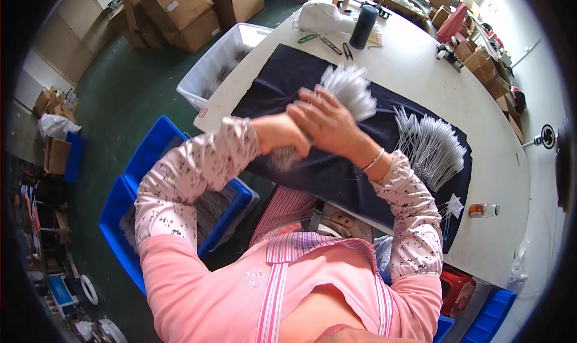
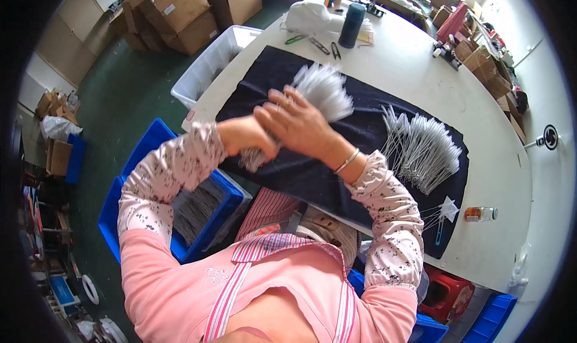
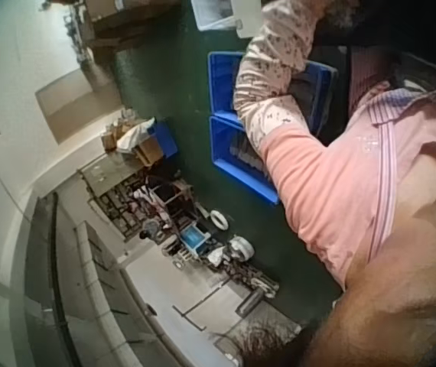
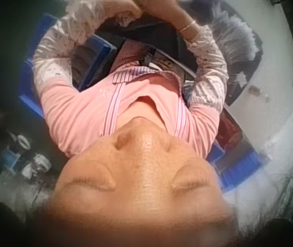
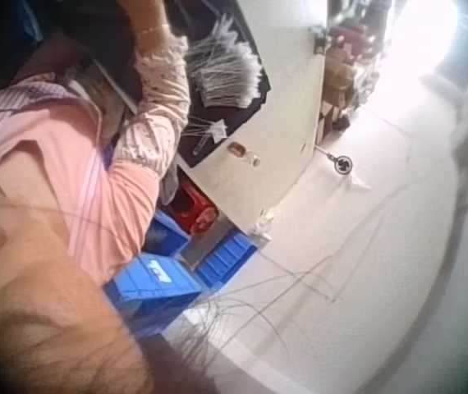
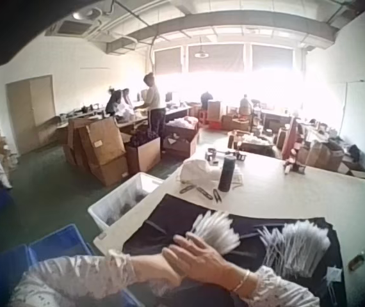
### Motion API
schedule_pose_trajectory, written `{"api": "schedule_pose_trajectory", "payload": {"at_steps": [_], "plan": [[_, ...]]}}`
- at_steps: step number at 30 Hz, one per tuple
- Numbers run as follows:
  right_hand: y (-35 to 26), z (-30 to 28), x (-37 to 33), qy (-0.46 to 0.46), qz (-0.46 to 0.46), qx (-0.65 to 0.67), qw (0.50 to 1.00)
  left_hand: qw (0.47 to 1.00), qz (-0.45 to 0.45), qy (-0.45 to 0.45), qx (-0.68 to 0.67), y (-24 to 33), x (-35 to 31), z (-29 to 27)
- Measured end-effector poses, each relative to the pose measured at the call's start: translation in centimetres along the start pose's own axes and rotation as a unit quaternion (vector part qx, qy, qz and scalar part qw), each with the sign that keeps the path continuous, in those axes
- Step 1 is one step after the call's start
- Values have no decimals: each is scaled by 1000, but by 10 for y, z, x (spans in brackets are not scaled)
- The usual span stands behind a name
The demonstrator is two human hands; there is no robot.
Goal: The person gathers bundles of white plastic-coated wire ties from a table, separates them into smaller groups, and places them into blue bins. The person repeats this process, organizing the ties into neat stacks within the bins.
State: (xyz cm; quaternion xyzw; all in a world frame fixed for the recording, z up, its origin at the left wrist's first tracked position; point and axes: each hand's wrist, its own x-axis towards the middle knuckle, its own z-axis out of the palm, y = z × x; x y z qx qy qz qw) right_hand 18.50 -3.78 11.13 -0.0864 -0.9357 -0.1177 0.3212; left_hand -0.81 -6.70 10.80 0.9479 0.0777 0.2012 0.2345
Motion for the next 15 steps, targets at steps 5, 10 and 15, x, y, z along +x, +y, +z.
{"api": "schedule_pose_trajectory", "payload": {"at_steps": [5, 10, 15], "plan": [[-28, 5, -24, 46, 126, 174, 975, 657, -452, 177, -577, 60, 28, -3], [-32, 1, -26, 135, 331, 277, 892, 656, -383, 87, -644, 44, 11, -18], [-20, 19, -28, 217, 391, 334, 830, 906, -345, 232, -85, 51, 25, -16]]}}
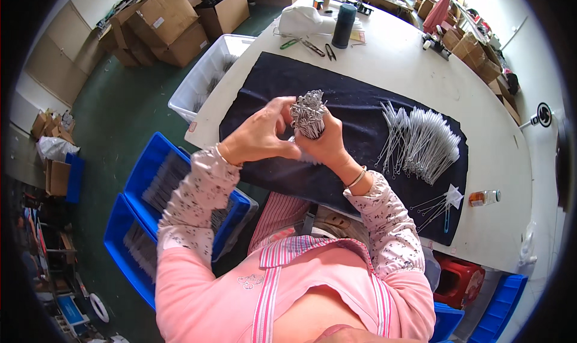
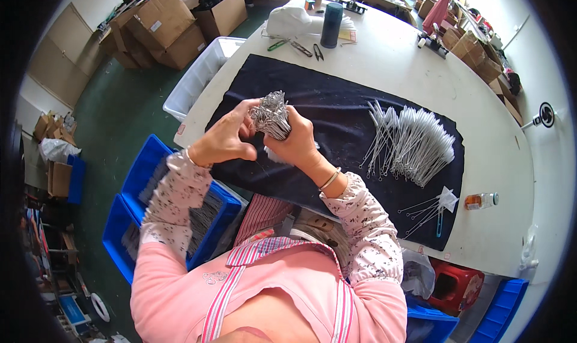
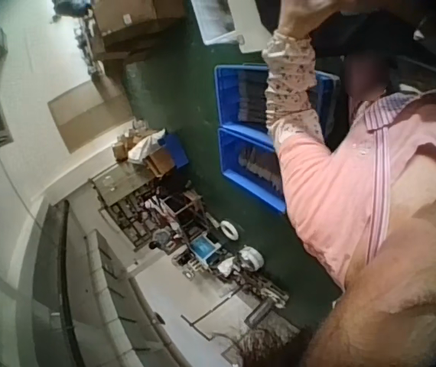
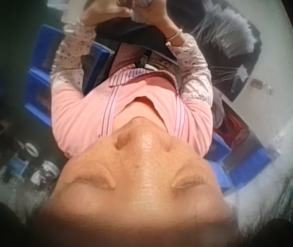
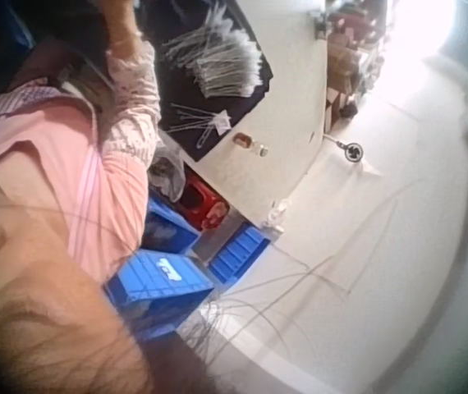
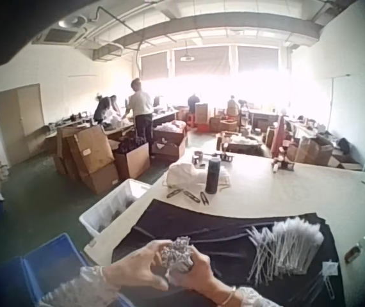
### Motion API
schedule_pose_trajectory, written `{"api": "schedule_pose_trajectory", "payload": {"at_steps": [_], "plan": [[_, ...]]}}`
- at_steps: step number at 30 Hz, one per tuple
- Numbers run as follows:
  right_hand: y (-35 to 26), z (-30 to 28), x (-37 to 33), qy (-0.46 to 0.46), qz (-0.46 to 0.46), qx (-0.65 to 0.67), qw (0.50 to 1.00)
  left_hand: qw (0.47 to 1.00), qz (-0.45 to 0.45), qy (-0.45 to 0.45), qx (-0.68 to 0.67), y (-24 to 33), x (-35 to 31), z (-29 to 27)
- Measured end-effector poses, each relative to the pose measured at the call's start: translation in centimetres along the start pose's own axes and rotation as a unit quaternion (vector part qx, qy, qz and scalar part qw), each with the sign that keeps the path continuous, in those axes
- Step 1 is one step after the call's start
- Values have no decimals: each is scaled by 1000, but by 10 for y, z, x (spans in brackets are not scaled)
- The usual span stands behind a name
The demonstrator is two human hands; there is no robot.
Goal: The person gathers bundles of white plastic-coated wire ties from a table, separates them into smaller groups, and places them into blue bins. The person repeats this process, organizing the ties into neat stacks within the bins.
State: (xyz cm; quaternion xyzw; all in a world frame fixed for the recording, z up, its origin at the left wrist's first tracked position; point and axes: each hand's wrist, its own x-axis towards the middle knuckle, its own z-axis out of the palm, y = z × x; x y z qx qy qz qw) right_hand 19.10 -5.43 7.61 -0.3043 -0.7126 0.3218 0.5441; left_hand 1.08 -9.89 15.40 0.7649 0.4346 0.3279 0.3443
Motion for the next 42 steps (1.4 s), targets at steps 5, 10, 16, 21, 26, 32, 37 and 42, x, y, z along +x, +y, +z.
{"api": "schedule_pose_trajectory", "payload": {"at_steps": [5, 10, 16, 21, 26, 32, 37, 42], "plan": [[26, 6, -6, -26, -49, 17, 998, 953, 70, 202, -215, -6, 38, 71], [25, -24, 0, -135, -78, -133, 979, 911, 20, 253, -325, -41, 57, 91], [-56, -80, 32, -32, -22, -34, 999, 927, 26, 287, -239, -42, 53, 97], [-63, -29, 45, -117, -181, -340, 915, 915, 124, 343, -172, -56, 73, 137], [-43, -13, 64, -198, -170, -298, 918, 898, 115, 342, 251, -87, 73, 136], [-45, -6, 63, -183, -145, -375, 897, 927, 97, 324, 161, -74, 74, 121], [-43, 0, 52, -173, -163, -404, 883, 950, 50, 300, 71, -66, 59, 114], [-42, -14, 58, -238, -233, -341, 879, 924, 67, 369, -68, -67, 57, 117]]}}
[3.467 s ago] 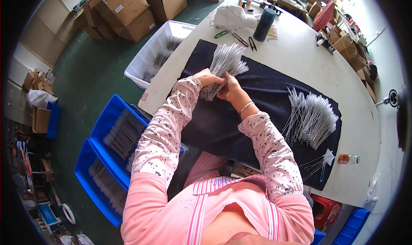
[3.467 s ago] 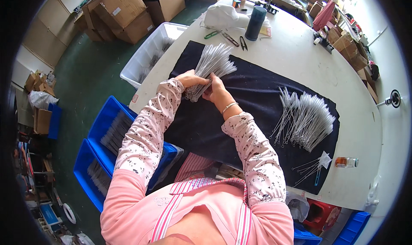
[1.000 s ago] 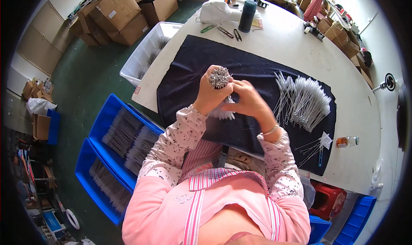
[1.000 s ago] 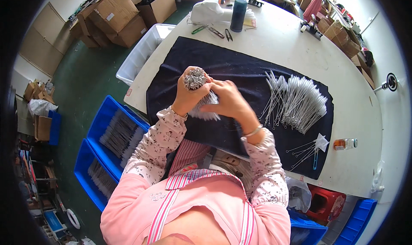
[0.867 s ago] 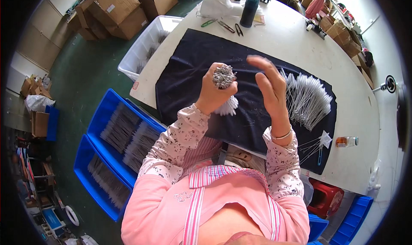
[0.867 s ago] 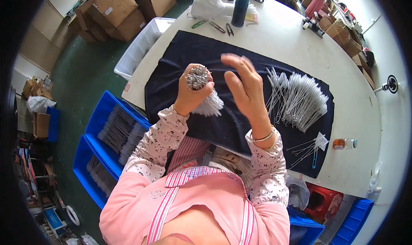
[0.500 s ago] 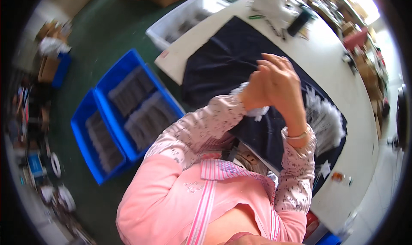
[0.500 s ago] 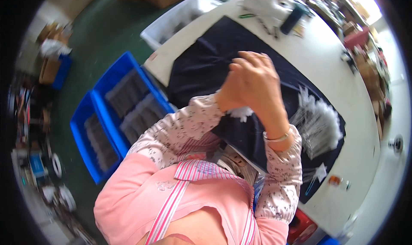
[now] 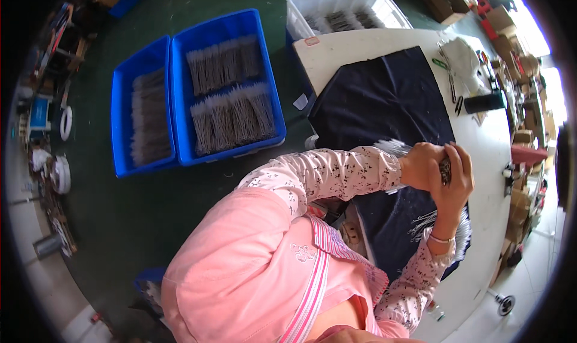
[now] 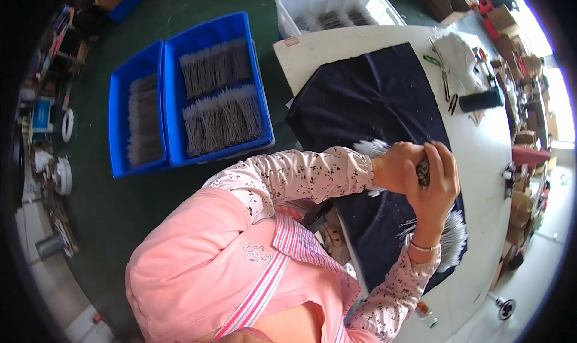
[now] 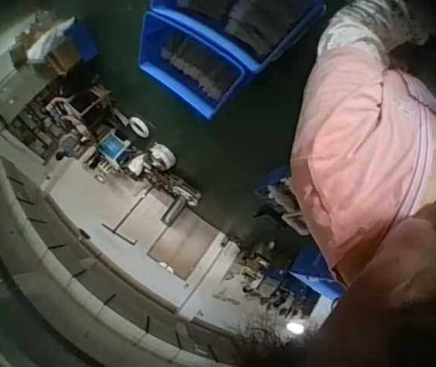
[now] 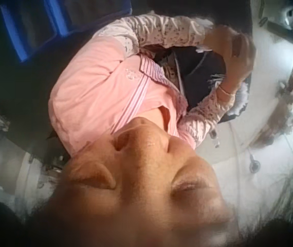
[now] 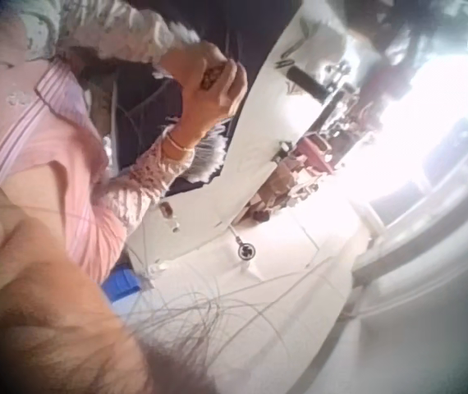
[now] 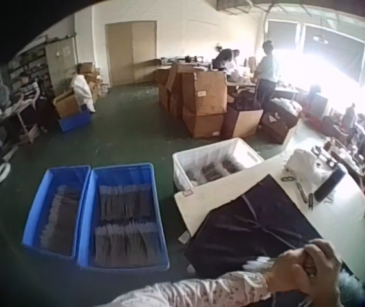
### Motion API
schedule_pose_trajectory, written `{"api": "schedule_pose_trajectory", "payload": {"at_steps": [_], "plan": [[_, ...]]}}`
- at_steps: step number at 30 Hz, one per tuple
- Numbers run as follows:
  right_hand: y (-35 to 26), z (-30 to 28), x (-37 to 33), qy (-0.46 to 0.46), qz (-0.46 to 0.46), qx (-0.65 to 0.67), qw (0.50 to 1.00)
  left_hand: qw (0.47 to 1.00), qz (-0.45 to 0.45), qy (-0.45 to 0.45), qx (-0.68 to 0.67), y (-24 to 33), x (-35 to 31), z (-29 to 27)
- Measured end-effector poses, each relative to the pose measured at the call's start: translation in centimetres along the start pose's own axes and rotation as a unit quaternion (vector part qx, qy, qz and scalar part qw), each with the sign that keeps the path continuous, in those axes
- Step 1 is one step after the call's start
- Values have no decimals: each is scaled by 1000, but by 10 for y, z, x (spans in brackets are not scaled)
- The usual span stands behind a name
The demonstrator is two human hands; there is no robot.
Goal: The person gathers bundles of white plastic-coated wire ties from a table, separates them into smaller groups, and places them into blue bins. The person repeats this process, organizing the ties into neat stacks within the bins.
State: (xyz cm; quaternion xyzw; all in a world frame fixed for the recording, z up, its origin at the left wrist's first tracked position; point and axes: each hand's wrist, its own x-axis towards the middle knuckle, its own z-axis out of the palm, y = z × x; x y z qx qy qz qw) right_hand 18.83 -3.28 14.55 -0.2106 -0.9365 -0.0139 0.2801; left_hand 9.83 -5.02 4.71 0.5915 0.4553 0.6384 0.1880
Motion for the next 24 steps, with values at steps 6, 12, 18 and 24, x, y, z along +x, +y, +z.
{"api": "schedule_pose_trajectory", "payload": {"at_steps": [6, 12, 18, 24], "plan": [[2, 4, 1, 8, -40, -91, 995, 998, 25, -16, -61, 0, 3, -9], [16, 17, -2, 72, -57, -22, 995, 992, -11, -112, 64, 10, -4, -30], [1, 13, -15, 107, -62, -46, 991, 999, -18, -34, 26, 3, -31, -16], [-7, 18, -15, 111, -28, -68, 991, 997, -40, -70, 0, -8, -31, -9]]}}
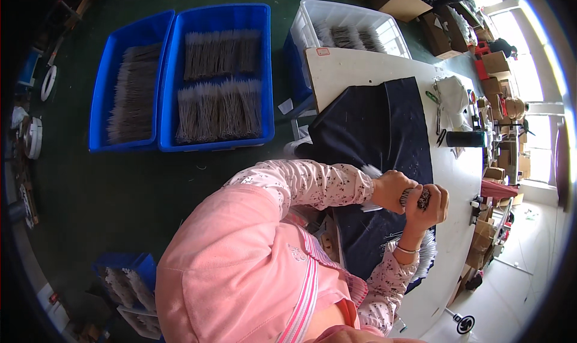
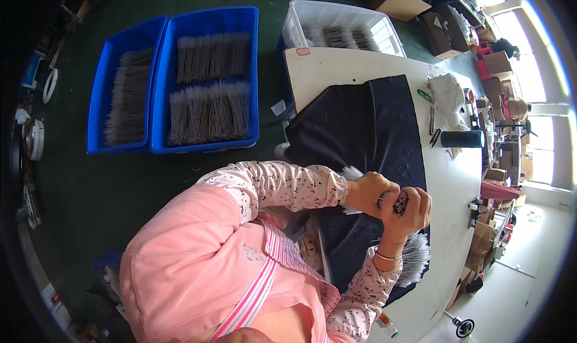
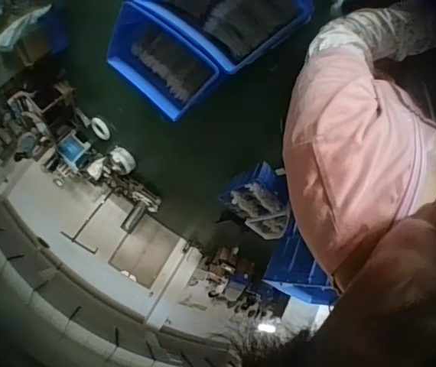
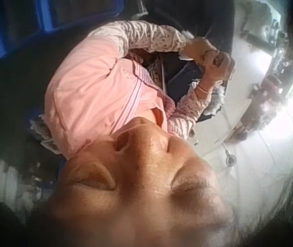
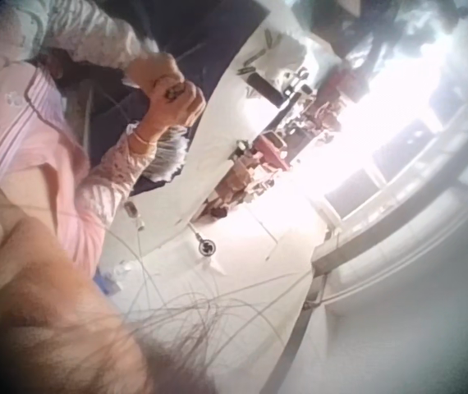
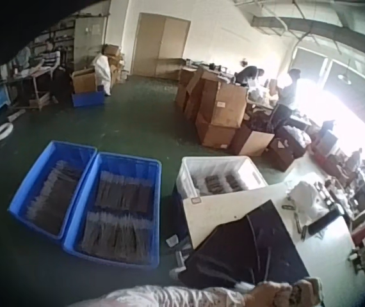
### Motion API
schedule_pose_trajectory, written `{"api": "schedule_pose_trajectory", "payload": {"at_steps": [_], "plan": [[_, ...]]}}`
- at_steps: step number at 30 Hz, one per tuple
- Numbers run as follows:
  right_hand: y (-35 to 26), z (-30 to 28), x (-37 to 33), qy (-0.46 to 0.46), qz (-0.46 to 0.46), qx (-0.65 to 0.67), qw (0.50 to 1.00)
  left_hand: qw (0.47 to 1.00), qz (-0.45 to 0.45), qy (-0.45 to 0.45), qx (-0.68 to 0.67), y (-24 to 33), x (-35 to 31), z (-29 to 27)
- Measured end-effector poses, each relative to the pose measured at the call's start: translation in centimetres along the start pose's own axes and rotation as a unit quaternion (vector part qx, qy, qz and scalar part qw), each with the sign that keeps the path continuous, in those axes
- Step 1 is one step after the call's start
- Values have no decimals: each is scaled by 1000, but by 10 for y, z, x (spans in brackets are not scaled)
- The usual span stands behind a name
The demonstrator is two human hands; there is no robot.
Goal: The person gathers bundles of white plastic-coated wire ties from a table, separates them into smaller groups, and places them into blue bins. The person repeats this process, organizing the ties into neat stacks within the bins.
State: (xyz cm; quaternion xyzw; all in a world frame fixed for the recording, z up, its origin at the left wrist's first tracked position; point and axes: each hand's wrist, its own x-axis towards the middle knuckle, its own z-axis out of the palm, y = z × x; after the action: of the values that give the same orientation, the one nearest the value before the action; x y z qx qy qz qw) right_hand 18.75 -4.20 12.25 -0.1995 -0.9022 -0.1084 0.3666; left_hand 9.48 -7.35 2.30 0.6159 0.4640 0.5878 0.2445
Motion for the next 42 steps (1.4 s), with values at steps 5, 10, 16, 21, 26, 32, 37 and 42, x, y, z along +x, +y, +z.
{"api": "schedule_pose_trajectory", "payload": {"at_steps": [5, 10, 16, 21, 26, 32, 37, 42], "plan": [[-14, -3, 25, -63, 12, 71, 995, 997, 0, 26, -67, -2, 0, -21], [-3, 9, 27, -23, 151, 262, 953, 949, -62, 68, -301, 7, 2, -62], [2, 58, 44, -21, 288, 375, 881, 859, -35, 157, -487, 13, 6, -163], [-34, 137, 82, -162, 335, 390, 842, 736, -34, 217, -640, -13, -41, -250], [-82, 245, 112, -274, 61, 345, 895, 677, -103, 317, -656, -49, -116, -329], [-102, 327, 126, -274, -180, 267, 906, 665, -395, 484, -409, -111, -184, -404], [-114, 336, 133, -316, -167, 246, 901, 680, -508, 433, -304, -201, -209, -462], [-115, 338, 136, -296, -158, 270, 903, 655, -615, 431, -82, -346, -218, -507]]}}
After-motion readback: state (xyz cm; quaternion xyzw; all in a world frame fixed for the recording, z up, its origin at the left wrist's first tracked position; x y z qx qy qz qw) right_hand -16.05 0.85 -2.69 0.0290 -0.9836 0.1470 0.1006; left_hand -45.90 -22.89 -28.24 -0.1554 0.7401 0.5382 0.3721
